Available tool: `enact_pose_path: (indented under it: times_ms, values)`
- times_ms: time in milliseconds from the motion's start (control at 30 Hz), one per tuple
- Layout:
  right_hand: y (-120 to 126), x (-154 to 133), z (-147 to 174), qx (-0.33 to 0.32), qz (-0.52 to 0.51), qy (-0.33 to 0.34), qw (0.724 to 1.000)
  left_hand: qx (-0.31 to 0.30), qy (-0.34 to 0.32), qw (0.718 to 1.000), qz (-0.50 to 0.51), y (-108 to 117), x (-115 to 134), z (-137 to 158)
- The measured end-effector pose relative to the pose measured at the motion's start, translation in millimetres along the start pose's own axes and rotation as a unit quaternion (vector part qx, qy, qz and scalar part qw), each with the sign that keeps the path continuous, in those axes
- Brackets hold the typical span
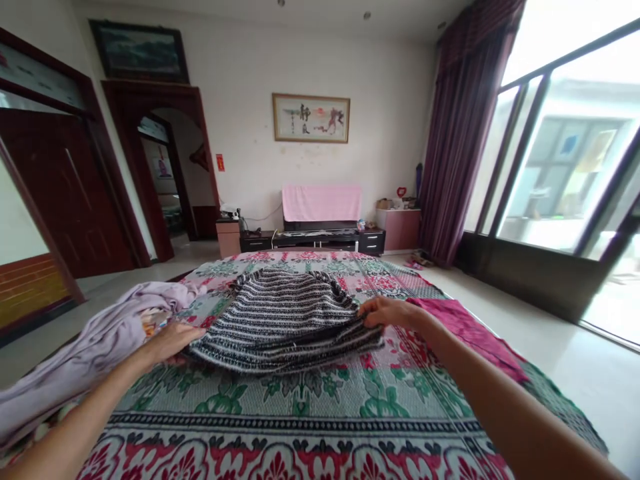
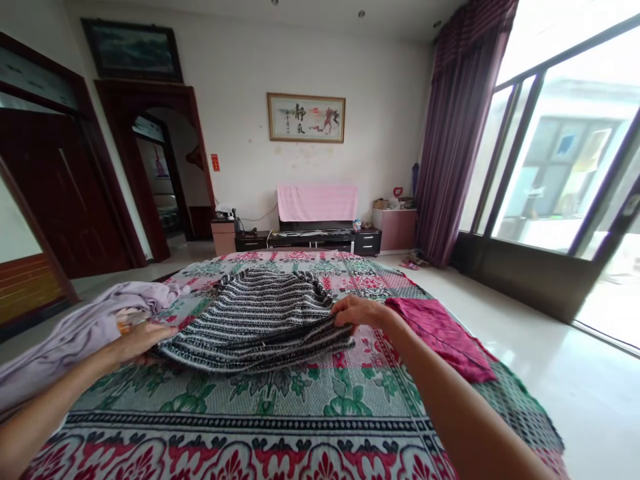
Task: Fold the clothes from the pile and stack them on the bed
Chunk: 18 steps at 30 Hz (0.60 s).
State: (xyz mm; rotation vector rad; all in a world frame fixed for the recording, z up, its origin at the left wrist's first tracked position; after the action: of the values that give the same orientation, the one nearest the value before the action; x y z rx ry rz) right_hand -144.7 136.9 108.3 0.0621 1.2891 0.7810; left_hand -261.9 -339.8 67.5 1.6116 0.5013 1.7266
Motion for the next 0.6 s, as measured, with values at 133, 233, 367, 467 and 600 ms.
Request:
enact_pose_path:
  times_ms: [133,233,367,467,600]
  values:
    - [-27.1,18.7,-9.7,-0.092,0.028,-0.057,0.994,-0.116,0.057,0.991,-0.019,-9.6,-15.1,10.5]
    - [-35.7,24.0,-10.8,-0.112,0.033,-0.066,0.991,-0.104,0.063,0.993,-0.015,-11.4,-21.3,17.0]
    - [-43.1,33.0,-11.2,-0.122,0.058,-0.104,0.985,-0.092,0.060,0.994,-0.018,-22.9,-28.8,21.2]
    - [-47.0,40.6,-14.0,-0.116,0.084,-0.116,0.983,-0.071,0.062,0.995,-0.018,-29.9,-33.4,20.9]
    - [-47.8,50.3,-15.7,-0.105,0.066,-0.105,0.987,-0.059,0.072,0.996,-0.016,-30.3,-36.7,20.9]
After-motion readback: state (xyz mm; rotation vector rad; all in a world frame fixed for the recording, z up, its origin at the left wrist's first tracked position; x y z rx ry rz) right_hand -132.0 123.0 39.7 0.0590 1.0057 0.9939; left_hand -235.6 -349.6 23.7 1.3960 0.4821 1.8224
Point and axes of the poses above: each hand's wrist, its own z-axis away from the middle knuckle, its own y-axis out of the back of the hand, x = y × z, the point moved 2 cm from there along -z, towards the middle knuckle, and after that the axes turned 9 degrees about -x, right-handed, at the moved point
